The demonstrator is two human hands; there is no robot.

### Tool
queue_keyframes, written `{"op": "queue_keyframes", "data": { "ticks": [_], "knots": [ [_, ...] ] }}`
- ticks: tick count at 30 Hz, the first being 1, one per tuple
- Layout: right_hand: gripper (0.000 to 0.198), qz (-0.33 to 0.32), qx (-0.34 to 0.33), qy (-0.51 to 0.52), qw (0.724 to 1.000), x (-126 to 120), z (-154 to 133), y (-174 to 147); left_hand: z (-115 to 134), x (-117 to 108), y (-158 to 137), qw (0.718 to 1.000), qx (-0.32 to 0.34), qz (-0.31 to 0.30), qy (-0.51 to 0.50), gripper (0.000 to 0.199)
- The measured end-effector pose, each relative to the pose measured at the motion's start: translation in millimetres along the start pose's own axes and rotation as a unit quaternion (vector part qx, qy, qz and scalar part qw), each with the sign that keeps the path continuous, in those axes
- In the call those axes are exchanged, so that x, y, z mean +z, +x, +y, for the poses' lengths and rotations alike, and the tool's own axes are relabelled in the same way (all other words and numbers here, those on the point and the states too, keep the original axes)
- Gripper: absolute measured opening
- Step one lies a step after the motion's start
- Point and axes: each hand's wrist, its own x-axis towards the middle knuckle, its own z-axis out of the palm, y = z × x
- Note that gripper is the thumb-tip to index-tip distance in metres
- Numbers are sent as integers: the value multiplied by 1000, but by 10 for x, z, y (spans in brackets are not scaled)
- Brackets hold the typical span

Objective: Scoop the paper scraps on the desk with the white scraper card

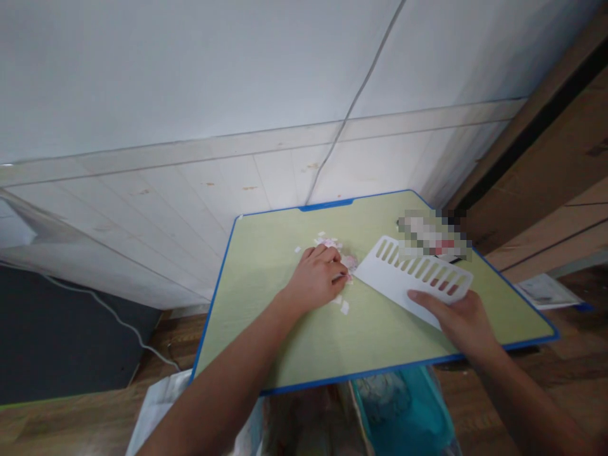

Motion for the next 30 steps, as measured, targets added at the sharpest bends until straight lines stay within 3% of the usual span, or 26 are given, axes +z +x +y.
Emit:
{"op": "queue_keyframes", "data": {
  "ticks": [11,21,26,30],
  "knots": [
    [43,-9,7,6,1000,-13,63,131,-52,-42,9,998,-43,43,-30,13],
    [36,-3,5,-1,1000,5,143,93,139,-130,94,997,-10,-56,45,14],
    [37,-15,1,12,1000,-2,174,173,170,-149,149,994,11,-78,80,11],
    [37,-8,-8,17,1000,21,149,181,166,-145,132,991,28,-87,100,20]
  ]
}}
